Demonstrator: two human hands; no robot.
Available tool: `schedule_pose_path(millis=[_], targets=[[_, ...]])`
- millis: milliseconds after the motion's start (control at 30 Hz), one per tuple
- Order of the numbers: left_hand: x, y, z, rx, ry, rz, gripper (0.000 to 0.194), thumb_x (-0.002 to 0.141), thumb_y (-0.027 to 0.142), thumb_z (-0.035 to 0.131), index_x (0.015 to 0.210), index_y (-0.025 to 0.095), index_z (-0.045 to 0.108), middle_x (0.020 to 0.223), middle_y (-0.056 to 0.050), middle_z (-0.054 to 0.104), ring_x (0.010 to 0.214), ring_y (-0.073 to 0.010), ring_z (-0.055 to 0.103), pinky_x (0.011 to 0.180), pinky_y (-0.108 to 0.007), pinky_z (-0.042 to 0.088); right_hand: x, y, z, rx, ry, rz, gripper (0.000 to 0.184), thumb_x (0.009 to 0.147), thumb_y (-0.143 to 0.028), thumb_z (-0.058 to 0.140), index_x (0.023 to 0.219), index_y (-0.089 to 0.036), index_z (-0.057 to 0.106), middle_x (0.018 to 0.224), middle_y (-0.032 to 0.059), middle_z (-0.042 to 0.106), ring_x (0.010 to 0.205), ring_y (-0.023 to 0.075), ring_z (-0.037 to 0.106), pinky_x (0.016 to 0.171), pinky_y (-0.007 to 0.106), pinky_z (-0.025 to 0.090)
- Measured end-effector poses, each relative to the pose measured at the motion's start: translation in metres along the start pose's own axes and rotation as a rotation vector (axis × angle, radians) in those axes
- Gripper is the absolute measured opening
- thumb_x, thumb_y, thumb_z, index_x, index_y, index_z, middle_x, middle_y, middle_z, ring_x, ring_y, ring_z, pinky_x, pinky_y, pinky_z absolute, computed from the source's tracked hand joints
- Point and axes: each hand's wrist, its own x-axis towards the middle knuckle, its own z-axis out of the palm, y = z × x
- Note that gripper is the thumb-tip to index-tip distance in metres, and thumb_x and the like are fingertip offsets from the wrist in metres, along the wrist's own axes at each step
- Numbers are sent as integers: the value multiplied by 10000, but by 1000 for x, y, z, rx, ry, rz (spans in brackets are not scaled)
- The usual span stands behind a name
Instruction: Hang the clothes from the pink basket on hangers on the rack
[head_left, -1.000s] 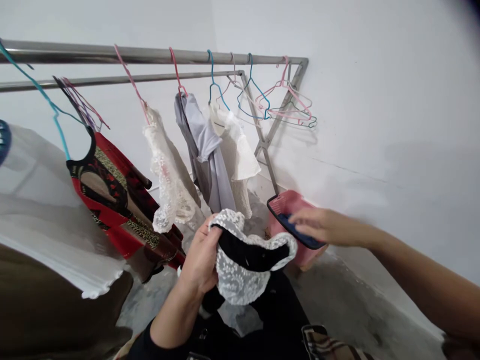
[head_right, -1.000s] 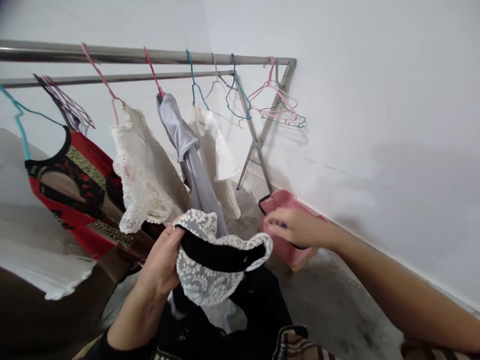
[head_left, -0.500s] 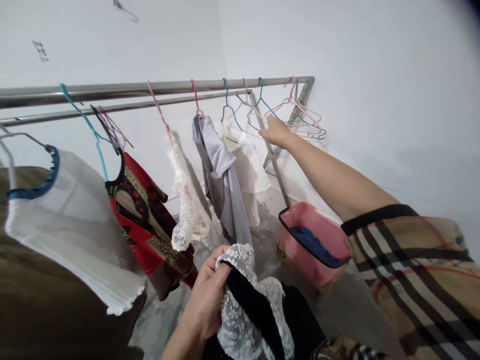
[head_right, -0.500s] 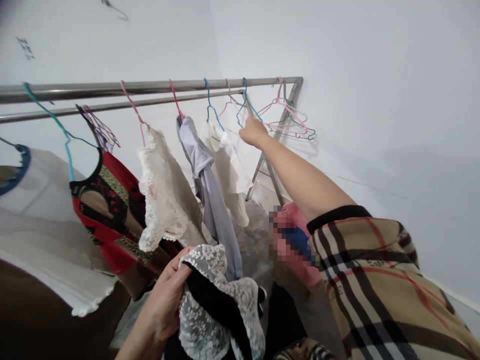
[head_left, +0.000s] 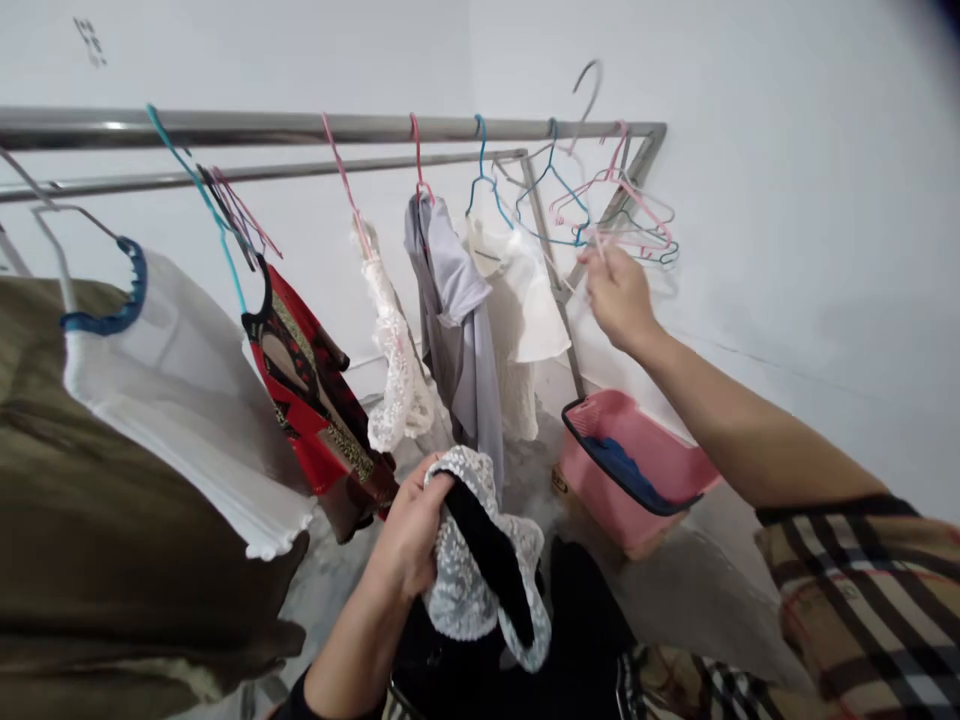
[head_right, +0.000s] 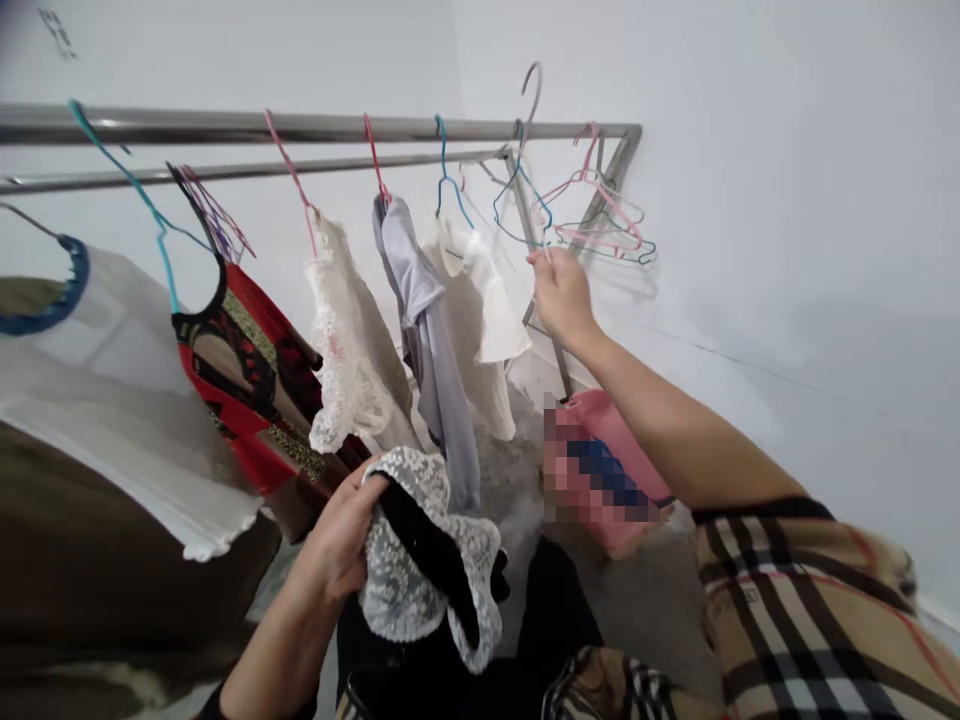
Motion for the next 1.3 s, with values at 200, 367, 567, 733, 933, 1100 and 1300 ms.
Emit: schedule_pose_path(millis=[200, 367, 567, 733, 933, 1100, 1300], targets=[[8, -7, 8, -39, 22, 69, 276, 622, 317, 771, 810, 183, 618, 575, 50, 610, 512, -123, 586, 523, -213, 450, -179, -11, -73, -2, 174, 197, 251, 938, -417, 521, 999, -188, 605, 637, -25, 487, 550, 126, 482, 552, 282, 419], [6, -12, 22, -31, -1, 95, 284, 608, 287, 779, 813, 182, 612, 586, 55, 606, 526, -108, 586, 552, -207, 475, -265, -13, -93, 445, 41, 675, 243, 890, -442, 596, 1011, -233, 572, 576, -77, 385, 439, 76, 367, 405, 203, 313], [-8, -27, 53, 37, -112, 49, 281, 621, 281, 759, 840, 184, 612, 606, 51, 605, 522, -102, 564, 529, -209, 470, -297, -46, -78, 522, -236, 755, 319, 757, -400, 725, 941, -238, 522, 655, -59, 496, 478, 68, 401, 430, 196, 334], [-13, -36, 62, 200, -213, 84, 201, 683, 296, 691, 833, 195, 603, 622, 54, 591, 542, -92, 541, 545, -201, 445, -295, -50, -64, 391, -430, 600, 265, 705, -335, 730, 888, -208, 587, 653, -38, 532, 553, 107, 462, 529, 243, 394], [1, -33, 30, 1102, -263, 699, 157, 728, 163, 593, 857, 188, 679, 809, -6, 673, 765, -145, 604, 714, -251, 457, -262, -38, -99, 249, -103, 568, 123, 717, -219, 665, 740, -198, 545, 648, -42, 515, 580, 97, 444, 553, 232, 352], [1, -47, 16, 1638, -141, 914, 288, 795, 124, 541, 1015, 238, 687, 1073, -55, 670, 952, -220, 597, 783, -326, 477, -249, -55, -117, 287, -20, 588, 189, 709, -219, 724, 770, -201, 547, 646, -56, 507, 548, 80, 439, 532, 220, 364], [12, -54, 10, 1291, -7, 748, 239, 775, 131, 528, 969, 197, 652, 997, -69, 651, 927, -212, 587, 839, -339, 460, -254, -48, -122, 277, -34, 538, 186, 728, -198, 707, 824, -213, 549, 686, -46, 518, 583, 90, 470, 562, 234, 384]])
